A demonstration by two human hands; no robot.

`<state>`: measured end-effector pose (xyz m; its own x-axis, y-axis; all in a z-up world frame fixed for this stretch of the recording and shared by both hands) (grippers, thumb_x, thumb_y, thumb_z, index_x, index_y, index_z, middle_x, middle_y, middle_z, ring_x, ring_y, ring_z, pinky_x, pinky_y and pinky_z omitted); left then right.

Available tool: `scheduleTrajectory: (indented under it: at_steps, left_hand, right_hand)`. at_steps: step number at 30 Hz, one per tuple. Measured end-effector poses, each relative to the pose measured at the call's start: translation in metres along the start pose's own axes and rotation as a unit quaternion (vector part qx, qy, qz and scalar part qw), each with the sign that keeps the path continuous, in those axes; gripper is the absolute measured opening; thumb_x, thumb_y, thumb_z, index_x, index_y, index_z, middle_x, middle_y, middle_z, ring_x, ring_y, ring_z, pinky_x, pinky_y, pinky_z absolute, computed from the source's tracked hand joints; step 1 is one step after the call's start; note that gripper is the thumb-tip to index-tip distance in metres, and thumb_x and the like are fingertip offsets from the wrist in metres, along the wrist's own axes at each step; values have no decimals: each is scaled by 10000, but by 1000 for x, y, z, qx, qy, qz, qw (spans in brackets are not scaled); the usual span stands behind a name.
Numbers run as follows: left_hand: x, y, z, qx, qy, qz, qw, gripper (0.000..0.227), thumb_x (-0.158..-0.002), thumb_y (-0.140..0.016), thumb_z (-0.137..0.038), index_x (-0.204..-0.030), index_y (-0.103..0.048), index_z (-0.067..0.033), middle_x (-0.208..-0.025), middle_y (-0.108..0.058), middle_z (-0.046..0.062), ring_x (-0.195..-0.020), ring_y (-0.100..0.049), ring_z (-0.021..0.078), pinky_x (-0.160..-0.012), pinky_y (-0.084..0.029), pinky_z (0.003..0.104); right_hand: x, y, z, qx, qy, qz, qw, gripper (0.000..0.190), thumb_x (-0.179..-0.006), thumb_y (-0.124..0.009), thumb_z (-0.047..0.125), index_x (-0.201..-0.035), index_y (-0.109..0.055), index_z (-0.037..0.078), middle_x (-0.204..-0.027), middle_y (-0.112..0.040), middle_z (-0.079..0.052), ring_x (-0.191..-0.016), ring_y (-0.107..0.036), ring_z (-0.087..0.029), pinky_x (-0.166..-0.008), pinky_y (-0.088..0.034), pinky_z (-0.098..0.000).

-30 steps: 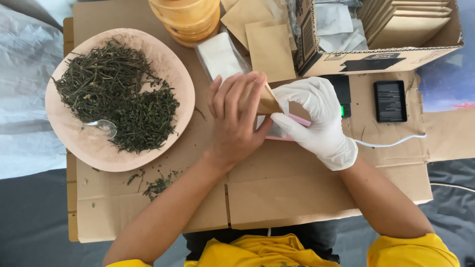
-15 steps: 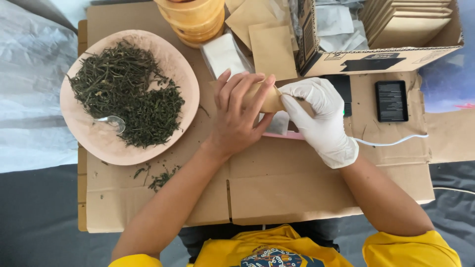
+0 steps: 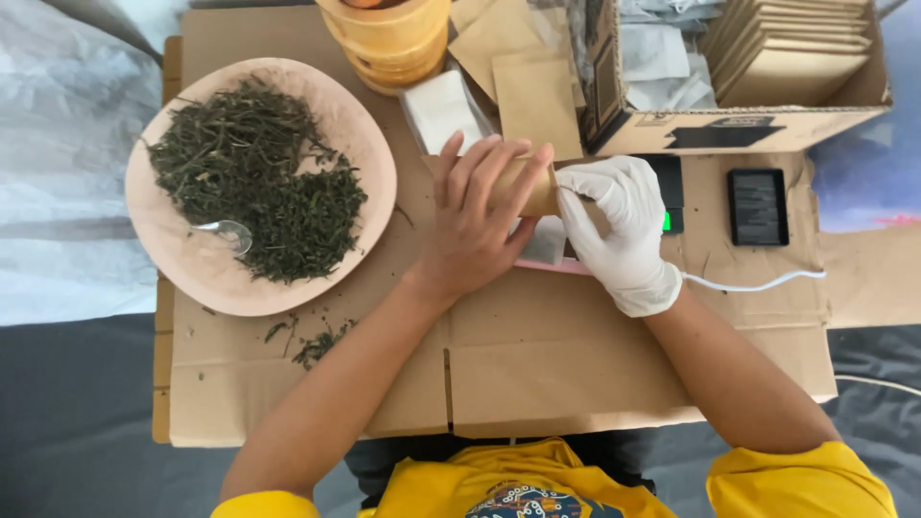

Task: Sealing small paper pouches of tea leaves using a handheld heat sealer

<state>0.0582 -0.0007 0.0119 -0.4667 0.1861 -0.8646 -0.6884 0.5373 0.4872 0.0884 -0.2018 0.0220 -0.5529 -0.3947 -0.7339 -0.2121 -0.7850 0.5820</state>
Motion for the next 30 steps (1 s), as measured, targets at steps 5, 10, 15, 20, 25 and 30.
scheduleTrajectory:
  at_steps: [5,10,15,20,25,30]
  left_hand:
    - [5,-8,3,14,11,8,1000,767,-1042,-841,-364,-1716,-520,-192,-1596,-574,146,-1544,-479,378,-1403,-228,648]
    - [6,-2,-2,-5,12,20,1000,768,-1035,-798,-390,-1724,-505,-219,-1603,-559,121,-1548,-458,373,-1401,-248,657]
    - [6,-4,2,9,29,44,999,851,-959,-846,-385,-1726,-513,-226,-1614,-562,120,-1539,-451,381,-1405,-249,647]
    - [9,2,1,44,55,95,993,854,-971,-848,-377,-1734,-488,-245,-1620,-520,105,-1544,-399,385,-1405,-189,655]
    - [8,12,1,54,88,126,987,817,-1012,-807,-383,-1748,-474,-257,-1631,-496,89,-1542,-380,383,-1392,-156,655]
    - [8,21,2,103,104,214,966,598,-1130,-778,-308,-1659,-528,-183,-1625,-567,112,-1560,-448,369,-1374,-208,703]
  right_hand:
    - [0,-1,-2,20,18,-3,1000,156,-1078,-847,33,-1205,-775,86,-1206,-809,-87,-1044,-721,-391,-888,-511,-495]
    - [5,0,-1,19,23,10,1000,170,-1056,-847,53,-1210,-793,103,-1230,-815,-78,-1049,-732,-402,-894,-520,-512]
    - [1,-2,-3,7,-6,19,1000,177,-1028,-839,60,-1190,-794,115,-1194,-816,-67,-1008,-733,-406,-880,-531,-524]
    - [-9,5,14,8,-13,32,999,221,-1006,-812,109,-1218,-804,171,-1181,-819,-11,-952,-743,-332,-894,-548,-503]
    - [-19,6,23,18,-26,56,998,243,-958,-841,142,-1188,-778,187,-1210,-812,6,-955,-749,-286,-918,-548,-505]
    - [-33,10,30,32,-37,147,988,212,-1059,-674,96,-1267,-648,123,-1281,-804,-24,-992,-727,-284,-811,-509,-460]
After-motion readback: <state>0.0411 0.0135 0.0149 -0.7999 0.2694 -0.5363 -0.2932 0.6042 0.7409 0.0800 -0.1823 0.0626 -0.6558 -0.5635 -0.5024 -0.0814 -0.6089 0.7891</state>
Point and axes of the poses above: each hand's wrist, its own x-axis away from the middle knuckle, its own y-axis out of the back of the hand, z = x × y, the point moved 3 cm from there along -x, towards the middle knuckle
